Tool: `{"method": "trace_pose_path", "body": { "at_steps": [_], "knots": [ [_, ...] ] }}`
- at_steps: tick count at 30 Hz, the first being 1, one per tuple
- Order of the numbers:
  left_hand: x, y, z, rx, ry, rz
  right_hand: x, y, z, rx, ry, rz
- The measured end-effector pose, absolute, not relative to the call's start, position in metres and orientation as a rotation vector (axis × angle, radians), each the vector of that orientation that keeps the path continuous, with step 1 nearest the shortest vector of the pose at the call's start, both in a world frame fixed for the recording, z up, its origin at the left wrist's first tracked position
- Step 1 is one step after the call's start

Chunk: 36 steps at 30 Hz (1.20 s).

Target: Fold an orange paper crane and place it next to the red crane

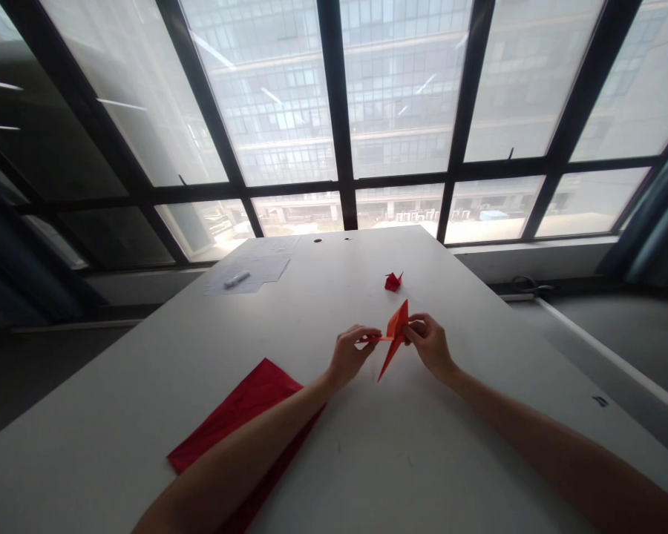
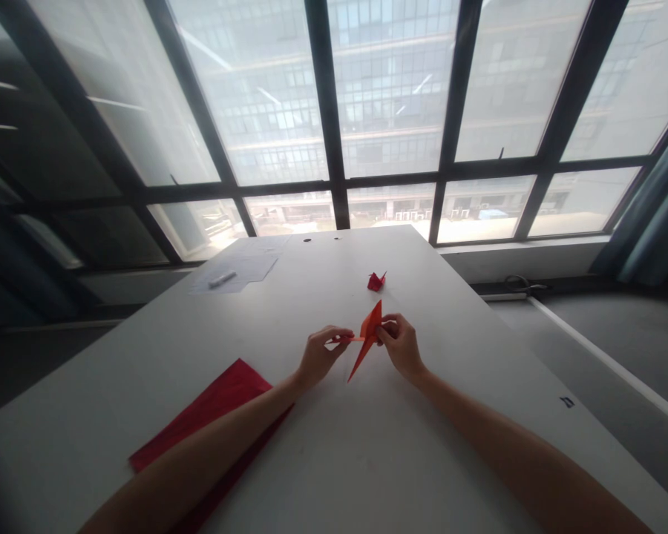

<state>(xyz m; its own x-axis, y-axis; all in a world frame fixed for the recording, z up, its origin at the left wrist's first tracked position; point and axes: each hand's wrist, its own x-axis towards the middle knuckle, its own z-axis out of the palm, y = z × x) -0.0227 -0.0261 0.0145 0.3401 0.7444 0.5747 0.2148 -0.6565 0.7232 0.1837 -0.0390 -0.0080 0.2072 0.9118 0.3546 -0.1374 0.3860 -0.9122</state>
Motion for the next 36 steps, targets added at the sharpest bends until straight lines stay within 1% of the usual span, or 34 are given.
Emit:
{"method": "trace_pose_path", "body": {
  "at_steps": [6,10,13,20,27,36],
  "knots": [
    [-0.020,-0.022,0.014,1.646,0.766,1.301,0.180,-0.042,-0.007,-0.860,-1.158,0.951],
    [-0.017,-0.019,0.015,1.499,0.666,1.265,0.175,-0.048,-0.004,-0.849,-1.247,1.002],
    [-0.016,-0.018,0.013,1.456,0.597,1.231,0.173,-0.051,-0.004,-0.849,-1.305,1.021],
    [-0.012,-0.021,0.009,1.523,0.650,1.194,0.171,-0.052,-0.005,-0.819,-1.289,1.054],
    [-0.014,-0.027,0.019,1.444,0.667,1.039,0.172,-0.051,-0.001,-0.877,-1.217,0.967],
    [-0.014,-0.027,0.018,1.345,0.651,1.007,0.169,-0.056,0.002,-0.908,-1.272,0.915]
  ]
}}
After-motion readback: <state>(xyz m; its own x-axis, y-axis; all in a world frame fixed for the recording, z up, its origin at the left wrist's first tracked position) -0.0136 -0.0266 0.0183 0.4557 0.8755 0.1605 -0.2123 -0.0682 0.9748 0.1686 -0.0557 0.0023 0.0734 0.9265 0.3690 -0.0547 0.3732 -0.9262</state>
